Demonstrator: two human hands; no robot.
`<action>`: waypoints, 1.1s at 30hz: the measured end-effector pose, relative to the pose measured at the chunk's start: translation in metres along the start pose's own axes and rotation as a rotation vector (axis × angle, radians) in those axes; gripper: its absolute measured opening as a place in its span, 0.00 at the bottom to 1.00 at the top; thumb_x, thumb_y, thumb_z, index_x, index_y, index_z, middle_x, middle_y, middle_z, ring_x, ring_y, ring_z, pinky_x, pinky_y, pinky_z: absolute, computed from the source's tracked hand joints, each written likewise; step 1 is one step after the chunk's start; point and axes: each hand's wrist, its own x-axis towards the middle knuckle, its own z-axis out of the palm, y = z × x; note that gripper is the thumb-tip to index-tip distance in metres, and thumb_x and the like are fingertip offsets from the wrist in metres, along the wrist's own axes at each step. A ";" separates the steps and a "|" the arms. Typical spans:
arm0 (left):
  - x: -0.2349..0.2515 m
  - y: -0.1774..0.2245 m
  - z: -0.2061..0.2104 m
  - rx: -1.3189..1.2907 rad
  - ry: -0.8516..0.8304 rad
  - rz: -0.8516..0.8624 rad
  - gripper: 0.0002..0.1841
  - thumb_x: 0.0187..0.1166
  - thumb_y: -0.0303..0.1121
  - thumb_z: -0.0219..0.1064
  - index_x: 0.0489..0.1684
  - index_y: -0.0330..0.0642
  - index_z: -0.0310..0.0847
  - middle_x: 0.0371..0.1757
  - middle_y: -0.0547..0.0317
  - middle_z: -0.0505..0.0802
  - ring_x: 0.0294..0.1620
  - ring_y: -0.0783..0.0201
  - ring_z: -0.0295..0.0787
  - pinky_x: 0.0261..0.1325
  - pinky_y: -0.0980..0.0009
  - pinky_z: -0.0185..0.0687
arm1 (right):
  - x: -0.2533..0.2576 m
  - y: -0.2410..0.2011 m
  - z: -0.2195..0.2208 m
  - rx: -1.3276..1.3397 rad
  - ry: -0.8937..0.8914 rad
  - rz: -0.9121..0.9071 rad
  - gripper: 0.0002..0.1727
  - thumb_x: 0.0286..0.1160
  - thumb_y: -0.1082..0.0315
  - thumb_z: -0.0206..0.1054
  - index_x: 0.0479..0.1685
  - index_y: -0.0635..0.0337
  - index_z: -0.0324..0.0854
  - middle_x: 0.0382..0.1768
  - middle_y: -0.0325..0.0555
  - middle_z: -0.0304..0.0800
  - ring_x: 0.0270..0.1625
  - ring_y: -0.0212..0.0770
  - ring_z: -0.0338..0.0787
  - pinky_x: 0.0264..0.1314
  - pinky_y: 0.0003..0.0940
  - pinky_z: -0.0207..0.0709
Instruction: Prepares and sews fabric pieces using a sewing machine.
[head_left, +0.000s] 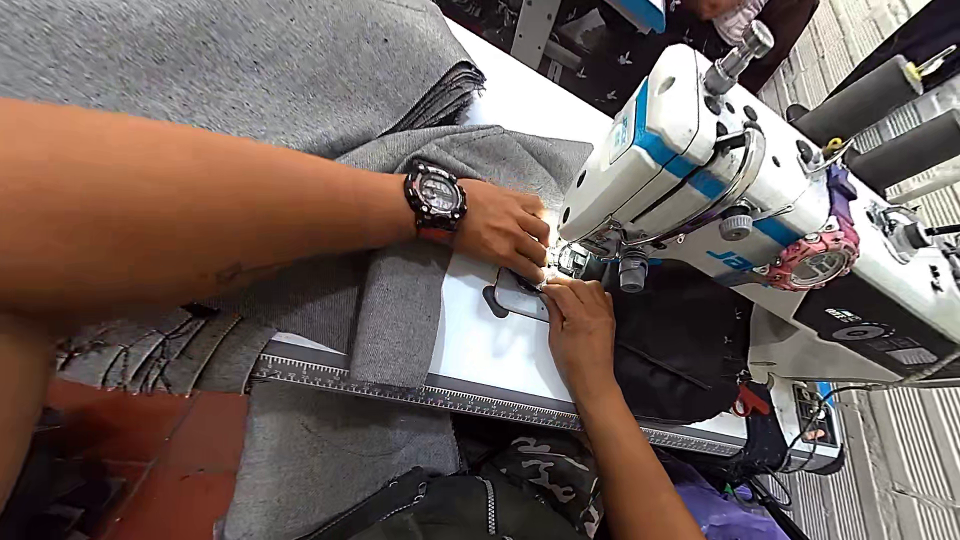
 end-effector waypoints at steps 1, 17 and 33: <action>0.000 -0.005 0.001 -0.011 0.012 0.020 0.23 0.76 0.17 0.55 0.51 0.52 0.97 0.48 0.55 0.98 0.54 0.50 0.90 0.64 0.53 0.76 | 0.000 0.000 0.001 -0.010 -0.010 0.006 0.09 0.81 0.70 0.66 0.45 0.56 0.94 0.52 0.45 0.96 0.53 0.47 0.90 0.58 0.44 0.77; -0.019 -0.034 0.002 0.054 -0.045 -0.405 0.21 0.71 0.16 0.66 0.61 0.43 0.89 0.61 0.43 0.93 0.68 0.38 0.86 0.79 0.35 0.65 | -0.060 -0.030 -0.040 0.278 -0.072 -0.045 0.09 0.77 0.67 0.69 0.48 0.56 0.94 0.56 0.42 0.94 0.70 0.46 0.86 0.75 0.44 0.78; 0.027 0.233 -0.045 0.209 0.276 -1.628 0.27 0.66 0.19 0.70 0.70 0.37 0.81 0.60 0.34 0.87 0.49 0.34 0.90 0.41 0.37 0.86 | -0.080 -0.063 -0.060 1.529 -0.572 0.663 0.32 0.94 0.50 0.42 0.77 0.73 0.69 0.70 0.60 0.87 0.70 0.53 0.89 0.74 0.49 0.83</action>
